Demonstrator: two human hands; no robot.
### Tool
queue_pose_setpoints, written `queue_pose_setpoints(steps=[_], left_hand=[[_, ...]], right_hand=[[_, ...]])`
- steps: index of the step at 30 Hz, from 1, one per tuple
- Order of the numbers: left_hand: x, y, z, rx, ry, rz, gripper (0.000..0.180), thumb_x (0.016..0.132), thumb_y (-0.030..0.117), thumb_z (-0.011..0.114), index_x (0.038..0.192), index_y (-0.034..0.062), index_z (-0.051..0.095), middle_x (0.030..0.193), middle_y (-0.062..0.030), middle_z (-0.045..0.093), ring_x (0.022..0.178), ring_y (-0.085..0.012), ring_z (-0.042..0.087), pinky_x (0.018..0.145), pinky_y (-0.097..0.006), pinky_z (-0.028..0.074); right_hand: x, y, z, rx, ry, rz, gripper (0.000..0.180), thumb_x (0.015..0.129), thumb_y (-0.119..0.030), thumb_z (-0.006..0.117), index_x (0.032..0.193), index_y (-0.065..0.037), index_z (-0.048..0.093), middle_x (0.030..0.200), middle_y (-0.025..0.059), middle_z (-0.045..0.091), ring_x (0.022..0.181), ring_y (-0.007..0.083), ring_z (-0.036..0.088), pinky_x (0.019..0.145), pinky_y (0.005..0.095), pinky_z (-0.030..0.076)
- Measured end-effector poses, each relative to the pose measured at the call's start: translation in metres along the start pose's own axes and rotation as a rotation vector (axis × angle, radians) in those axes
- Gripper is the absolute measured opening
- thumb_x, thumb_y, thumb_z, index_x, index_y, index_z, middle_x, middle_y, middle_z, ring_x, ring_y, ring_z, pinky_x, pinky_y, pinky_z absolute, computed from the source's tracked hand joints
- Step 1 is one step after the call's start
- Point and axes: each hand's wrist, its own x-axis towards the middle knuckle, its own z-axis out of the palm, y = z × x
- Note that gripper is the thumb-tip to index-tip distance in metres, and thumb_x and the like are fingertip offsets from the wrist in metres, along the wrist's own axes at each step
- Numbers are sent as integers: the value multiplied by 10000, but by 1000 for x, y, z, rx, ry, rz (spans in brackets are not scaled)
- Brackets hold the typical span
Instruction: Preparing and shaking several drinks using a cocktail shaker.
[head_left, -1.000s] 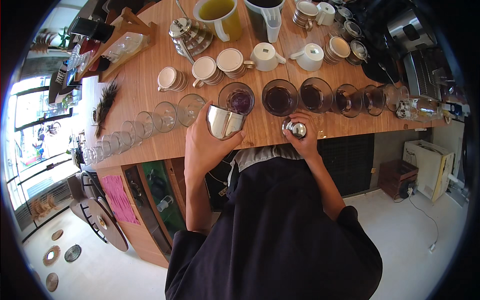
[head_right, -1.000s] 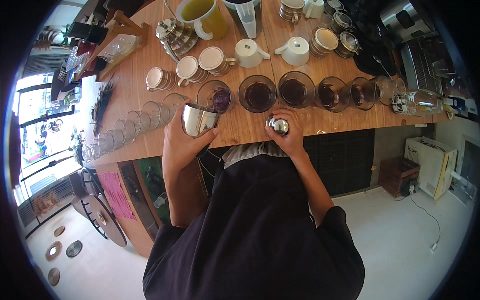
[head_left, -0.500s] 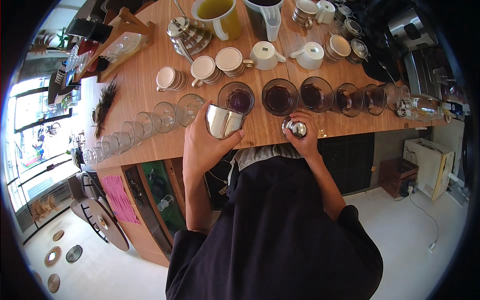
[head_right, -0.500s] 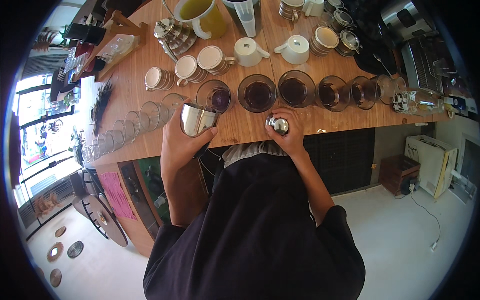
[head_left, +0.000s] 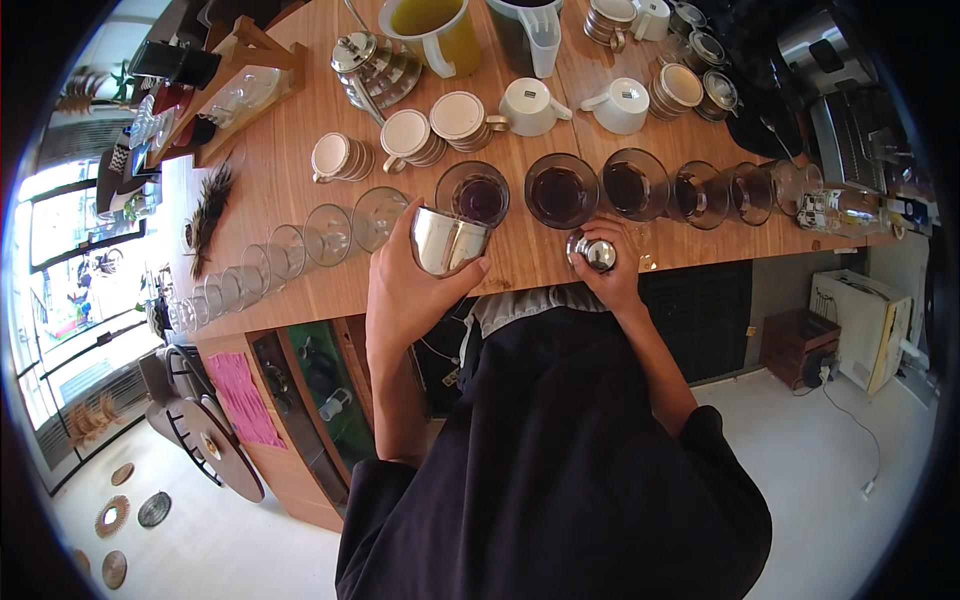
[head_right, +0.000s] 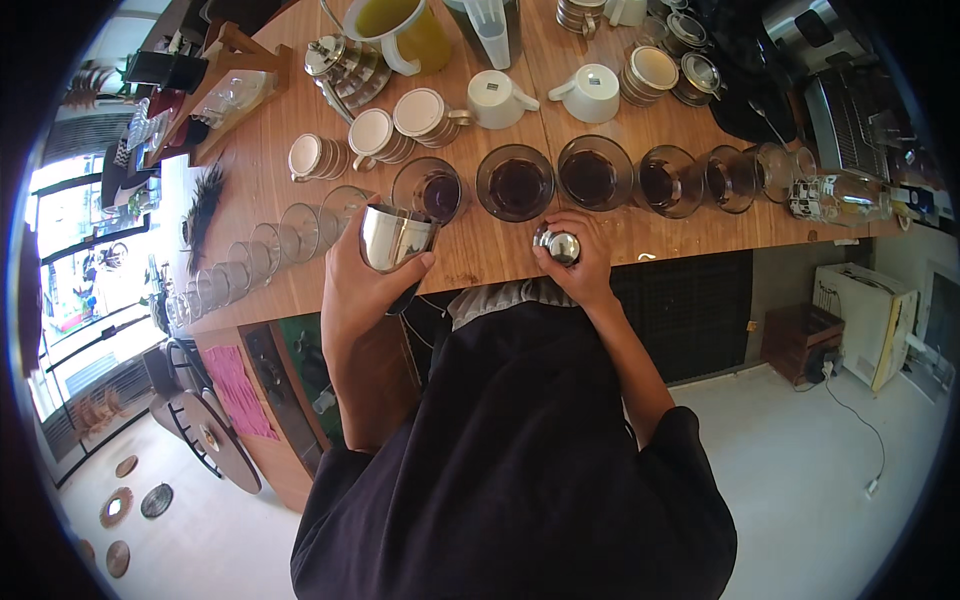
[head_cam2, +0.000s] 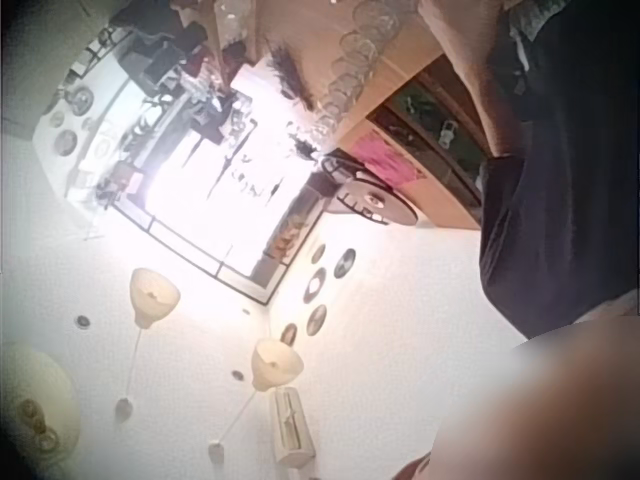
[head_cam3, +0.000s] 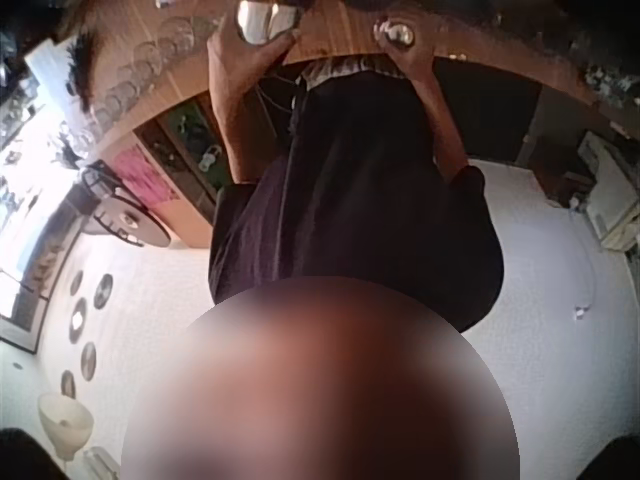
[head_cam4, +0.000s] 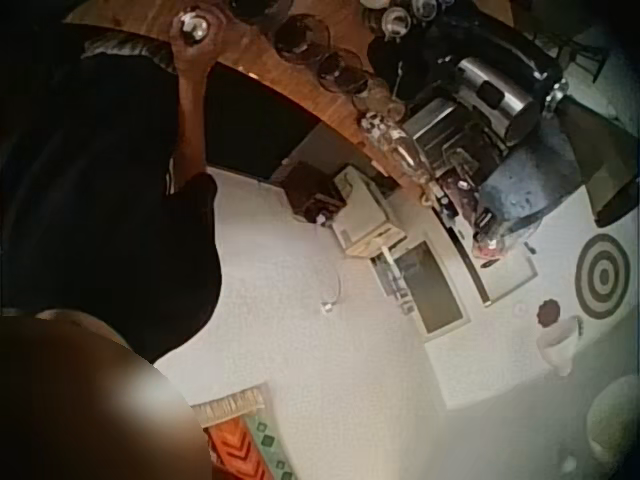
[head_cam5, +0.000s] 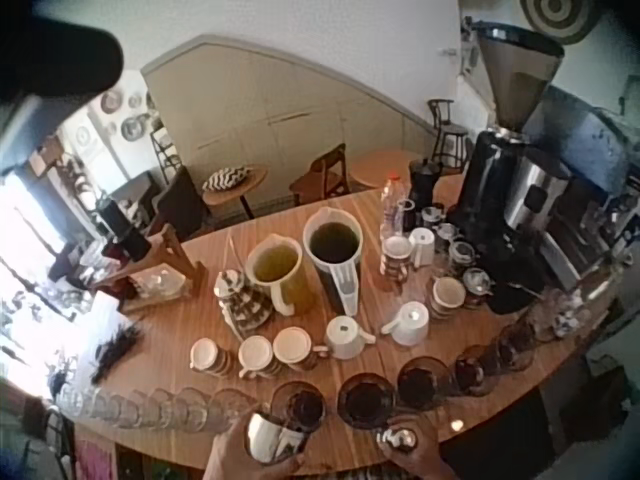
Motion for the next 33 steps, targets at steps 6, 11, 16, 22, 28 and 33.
queue_pose_setpoints(steps=[6,11,16,22,28,33], left_hand=[[1,1,-1,40,-9,-14,941,669,359,886,1388,-122,514,1088,-296,717,1045,-386,724,938,-444,542],[1,1,-1,16,-10,-32,934,671,348,883,1391,-118,514,1089,-289,719,1045,-381,725,938,-435,544],[3,4,-2,16,-17,-35,930,670,346,884,1388,-117,516,1087,-288,719,1042,-375,726,934,-433,544],[5,1,-3,26,-11,-13,942,666,358,884,1385,-126,515,1089,-294,715,1044,-374,725,925,-436,546],[8,4,-4,62,-32,-18,959,662,376,886,1383,-137,513,1090,-299,713,1046,-374,725,922,-438,547],[9,2,-4,59,-27,-10,969,663,394,887,1383,-136,514,1092,-298,715,1049,-382,723,926,-444,546]], right_hand=[[1,0,0,-4,2,-8,344,759,-131,846,1028,-58,644,1084,115,707,1028,296,663,913,403,509],[1,0,0,-6,-2,-18,340,759,-127,844,1025,-56,646,1080,113,708,1022,294,665,907,401,510],[0,0,0,-22,2,-11,340,756,-123,846,1022,-51,645,1082,113,708,1010,294,670,899,400,515],[4,-2,1,-17,12,-42,342,751,-118,847,1020,-50,646,1076,118,714,993,293,680,888,397,523],[3,-1,-1,-45,4,-46,345,752,-134,849,1016,-49,644,1073,116,718,998,290,681,891,398,523],[3,0,0,-39,5,-34,347,751,-142,851,1013,-51,643,1076,115,719,1000,288,680,892,400,520]])
